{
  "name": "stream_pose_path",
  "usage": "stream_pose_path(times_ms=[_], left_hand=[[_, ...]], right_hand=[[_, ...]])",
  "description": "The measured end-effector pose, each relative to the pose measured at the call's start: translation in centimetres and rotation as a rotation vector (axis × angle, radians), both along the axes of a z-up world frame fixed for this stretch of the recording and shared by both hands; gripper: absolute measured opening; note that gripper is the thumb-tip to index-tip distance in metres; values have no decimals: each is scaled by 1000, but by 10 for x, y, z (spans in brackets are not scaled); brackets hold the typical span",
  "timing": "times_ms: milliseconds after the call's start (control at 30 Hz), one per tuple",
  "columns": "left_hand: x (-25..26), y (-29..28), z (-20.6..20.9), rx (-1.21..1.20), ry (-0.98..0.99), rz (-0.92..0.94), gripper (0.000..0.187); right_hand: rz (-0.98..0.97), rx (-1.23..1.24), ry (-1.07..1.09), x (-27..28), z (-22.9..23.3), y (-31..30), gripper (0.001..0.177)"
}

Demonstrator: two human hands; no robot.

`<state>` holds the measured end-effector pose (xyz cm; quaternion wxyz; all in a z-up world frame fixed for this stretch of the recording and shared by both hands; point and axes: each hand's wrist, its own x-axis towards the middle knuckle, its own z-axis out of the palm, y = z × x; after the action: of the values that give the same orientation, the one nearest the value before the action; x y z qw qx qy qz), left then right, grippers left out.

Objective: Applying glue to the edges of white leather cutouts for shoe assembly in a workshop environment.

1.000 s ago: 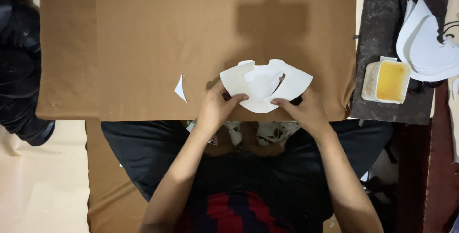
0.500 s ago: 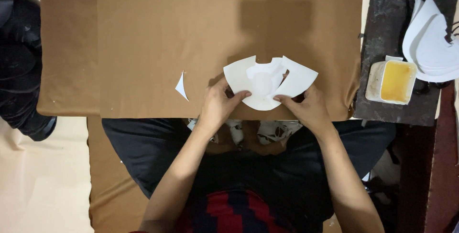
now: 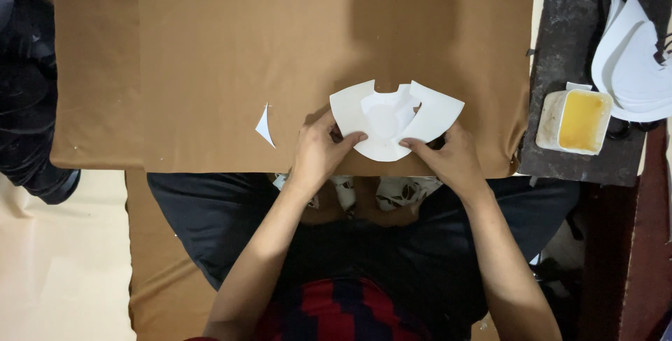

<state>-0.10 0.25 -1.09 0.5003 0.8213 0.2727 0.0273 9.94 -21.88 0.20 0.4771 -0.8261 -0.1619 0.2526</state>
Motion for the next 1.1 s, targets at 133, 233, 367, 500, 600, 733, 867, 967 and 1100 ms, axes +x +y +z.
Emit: stream_pose_path(times_ms=[133,233,367,500,600,733,867,967,1100], left_hand=[[9,0,19,37,4,-44,38],[9,-2,18,87,-31,-41,38],[4,-3,12,146,-16,-80,40],[4,-14,33,116,-35,14,108],[-7,-22,19,661,-192,-137,46],[-2,-22,7,491,-280,-445,43],[6,-22,-3,571,-286,-516,33],[7,-20,2,574,-284,-505,23],[7,-20,0,544,-281,-489,11]], right_hand=[[7,12,4,0,-2,-2,62],[15,-11,14,1,-2,-2,60],[14,-53,47,2,4,1,61],[-9,-80,60,1,16,8,62],[15,-139,73,3,9,3,62],[40,-191,41,4,8,4,64],[65,-140,42,7,16,4,57],[74,-174,48,8,31,11,57],[92,-253,76,10,33,13,58]])
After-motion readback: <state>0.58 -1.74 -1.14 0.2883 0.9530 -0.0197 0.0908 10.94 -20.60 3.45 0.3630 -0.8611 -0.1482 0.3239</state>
